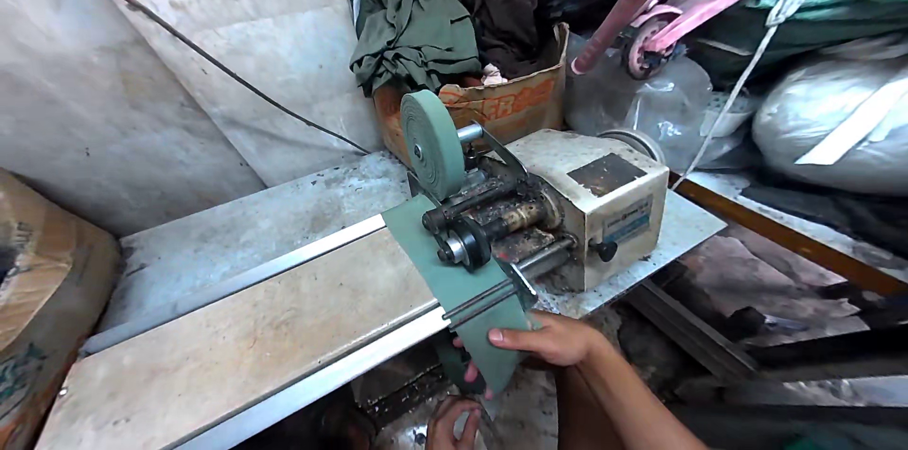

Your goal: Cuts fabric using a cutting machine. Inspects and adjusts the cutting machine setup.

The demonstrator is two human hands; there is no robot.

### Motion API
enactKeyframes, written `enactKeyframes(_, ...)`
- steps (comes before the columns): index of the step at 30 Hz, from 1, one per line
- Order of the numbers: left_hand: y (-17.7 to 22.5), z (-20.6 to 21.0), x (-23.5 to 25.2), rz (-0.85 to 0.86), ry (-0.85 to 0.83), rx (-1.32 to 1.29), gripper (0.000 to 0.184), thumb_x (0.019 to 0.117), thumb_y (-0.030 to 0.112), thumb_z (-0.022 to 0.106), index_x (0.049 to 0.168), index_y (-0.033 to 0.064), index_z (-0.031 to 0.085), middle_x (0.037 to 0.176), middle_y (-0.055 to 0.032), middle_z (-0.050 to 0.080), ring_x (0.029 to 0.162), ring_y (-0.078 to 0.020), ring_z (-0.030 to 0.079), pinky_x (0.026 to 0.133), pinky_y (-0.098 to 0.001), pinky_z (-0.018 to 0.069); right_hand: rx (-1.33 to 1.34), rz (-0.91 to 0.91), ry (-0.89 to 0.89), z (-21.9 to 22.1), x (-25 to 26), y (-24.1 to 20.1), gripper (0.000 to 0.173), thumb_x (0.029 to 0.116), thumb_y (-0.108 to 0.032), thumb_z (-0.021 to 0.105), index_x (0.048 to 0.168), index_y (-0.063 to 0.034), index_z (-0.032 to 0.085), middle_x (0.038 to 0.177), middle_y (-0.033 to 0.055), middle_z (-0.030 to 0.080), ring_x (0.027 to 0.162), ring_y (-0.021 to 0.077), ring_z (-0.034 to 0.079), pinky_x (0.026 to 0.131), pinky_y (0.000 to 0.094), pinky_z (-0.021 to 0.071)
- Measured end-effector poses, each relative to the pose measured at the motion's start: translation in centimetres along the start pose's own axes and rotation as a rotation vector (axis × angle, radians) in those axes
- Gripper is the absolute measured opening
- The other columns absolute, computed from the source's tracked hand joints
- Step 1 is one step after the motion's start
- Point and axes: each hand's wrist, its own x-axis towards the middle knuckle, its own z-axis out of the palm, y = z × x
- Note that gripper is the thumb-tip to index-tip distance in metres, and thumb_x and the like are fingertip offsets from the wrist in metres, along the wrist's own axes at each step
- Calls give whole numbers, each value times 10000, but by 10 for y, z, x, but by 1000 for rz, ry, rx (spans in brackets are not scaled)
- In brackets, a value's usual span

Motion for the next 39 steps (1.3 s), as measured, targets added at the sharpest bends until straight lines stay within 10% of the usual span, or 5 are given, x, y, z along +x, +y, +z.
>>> enactKeyframes(39,-8,1,-1,-80,-108,101,229,990,280,654,1095,111,768,1100,-58,742,1067,-156,694,999,-386,545,1,-43,-99,1,5,-3,561,1079,-465,431,1444,-54,543,1120,190,738,936,312,750,879,464,626)
